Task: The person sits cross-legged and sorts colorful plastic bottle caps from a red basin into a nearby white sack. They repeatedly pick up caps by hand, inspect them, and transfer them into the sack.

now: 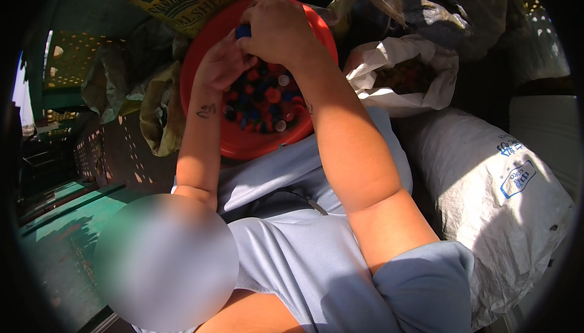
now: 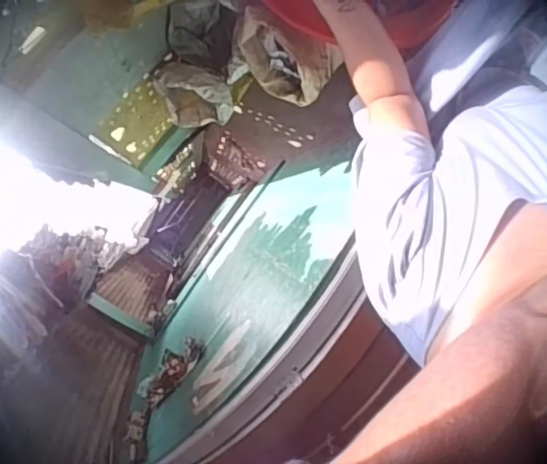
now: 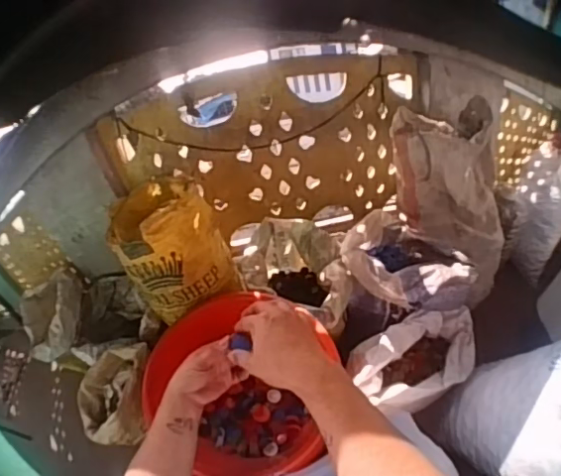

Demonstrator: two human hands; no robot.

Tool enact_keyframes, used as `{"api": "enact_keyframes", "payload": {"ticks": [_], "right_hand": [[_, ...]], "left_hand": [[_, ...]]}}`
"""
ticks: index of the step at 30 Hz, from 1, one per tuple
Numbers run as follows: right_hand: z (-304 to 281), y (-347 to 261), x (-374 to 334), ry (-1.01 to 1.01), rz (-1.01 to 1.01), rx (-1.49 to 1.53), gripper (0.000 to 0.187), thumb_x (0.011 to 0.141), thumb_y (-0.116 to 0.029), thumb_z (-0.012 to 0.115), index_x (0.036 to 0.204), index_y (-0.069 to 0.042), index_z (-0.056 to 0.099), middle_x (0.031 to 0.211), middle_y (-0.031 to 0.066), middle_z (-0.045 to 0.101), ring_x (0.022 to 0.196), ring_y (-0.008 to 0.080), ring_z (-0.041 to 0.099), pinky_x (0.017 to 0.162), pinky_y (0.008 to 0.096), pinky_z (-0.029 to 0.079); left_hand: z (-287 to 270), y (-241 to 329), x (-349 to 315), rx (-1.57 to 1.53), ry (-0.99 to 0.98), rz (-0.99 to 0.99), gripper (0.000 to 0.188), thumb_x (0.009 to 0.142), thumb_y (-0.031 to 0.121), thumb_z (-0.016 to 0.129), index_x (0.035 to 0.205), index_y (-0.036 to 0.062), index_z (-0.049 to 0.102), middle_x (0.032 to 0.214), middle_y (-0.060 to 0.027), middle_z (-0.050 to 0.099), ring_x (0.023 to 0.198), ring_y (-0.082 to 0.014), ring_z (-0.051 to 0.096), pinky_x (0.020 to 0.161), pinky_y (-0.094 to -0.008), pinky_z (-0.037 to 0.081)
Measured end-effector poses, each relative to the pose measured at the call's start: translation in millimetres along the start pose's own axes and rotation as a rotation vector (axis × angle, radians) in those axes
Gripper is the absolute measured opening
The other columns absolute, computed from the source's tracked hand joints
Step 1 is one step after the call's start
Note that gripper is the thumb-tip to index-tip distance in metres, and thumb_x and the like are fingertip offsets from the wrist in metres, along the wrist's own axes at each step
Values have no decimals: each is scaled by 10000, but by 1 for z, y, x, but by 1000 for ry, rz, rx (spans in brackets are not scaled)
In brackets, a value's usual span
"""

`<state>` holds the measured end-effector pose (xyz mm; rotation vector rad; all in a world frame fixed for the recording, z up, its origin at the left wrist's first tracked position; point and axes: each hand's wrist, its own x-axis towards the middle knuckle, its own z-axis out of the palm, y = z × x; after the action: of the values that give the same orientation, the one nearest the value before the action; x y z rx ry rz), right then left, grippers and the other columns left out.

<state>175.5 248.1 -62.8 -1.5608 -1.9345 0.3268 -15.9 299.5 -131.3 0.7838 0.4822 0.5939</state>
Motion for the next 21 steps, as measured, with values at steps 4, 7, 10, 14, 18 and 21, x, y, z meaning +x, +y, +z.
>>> {"api": "enact_keyframes", "payload": {"ticks": [4, 7, 10, 14, 18, 21], "right_hand": [[2, -1, 0, 35, -22, -9, 341, 690, -306, 741, 940, -76, 720, 1042, 72, 659, 1027, 288, 607, 888, 411, 504], [4, 0, -1, 40, -41, -18, 344, 693, -302, 742, 948, -72, 717, 1049, 69, 657, 1025, 282, 609, 890, 409, 501], [5, 2, -1, 9, -45, 3, 358, 699, -306, 738, 958, -60, 713, 1061, 68, 654, 1027, 275, 611, 894, 407, 498], [5, 2, -1, -34, -44, 24, 377, 707, -318, 732, 969, -48, 708, 1069, 72, 651, 1026, 267, 613, 895, 396, 497], [4, 1, -2, -48, -48, 26, 389, 733, -356, 718, 997, -70, 710, 1082, 69, 644, 1056, 264, 598, 903, 403, 487], [3, 1, -1, -137, -19, 49, 417, 766, -424, 700, 1054, -123, 714, 1124, 59, 634, 1116, 263, 571, 931, 437, 463]], "left_hand": [[4, -1, -2, 13, 63, 5, 272, 952, 335, 557, 1167, 170, 584, 1050, 38, 628, 990, -92, 570, 808, -318, 452], [3, -2, -2, 25, 85, -15, 265, 954, 350, 550, 1148, 173, 587, 1012, 40, 639, 960, -103, 582, 790, -333, 462], [0, -7, -1, -113, 26, -50, 281, 958, 384, 537, 1127, 165, 589, 973, 36, 651, 935, -119, 590, 772, -344, 470], [-1, -11, 0, -224, -1, -136, 340, 950, 426, 542, 1146, 151, 578, 951, 20, 661, 950, -136, 590, 777, -348, 473], [2, -12, -1, -215, -23, -140, 354, 934, 441, 566, 1137, 151, 576, 980, 14, 658, 1012, -145, 573, 797, -351, 467], [3, -14, -4, -183, -49, -61, 350, 914, 428, 601, 1122, 148, 578, 1045, 16, 642, 1051, -147, 556, 811, -348, 460]]}}
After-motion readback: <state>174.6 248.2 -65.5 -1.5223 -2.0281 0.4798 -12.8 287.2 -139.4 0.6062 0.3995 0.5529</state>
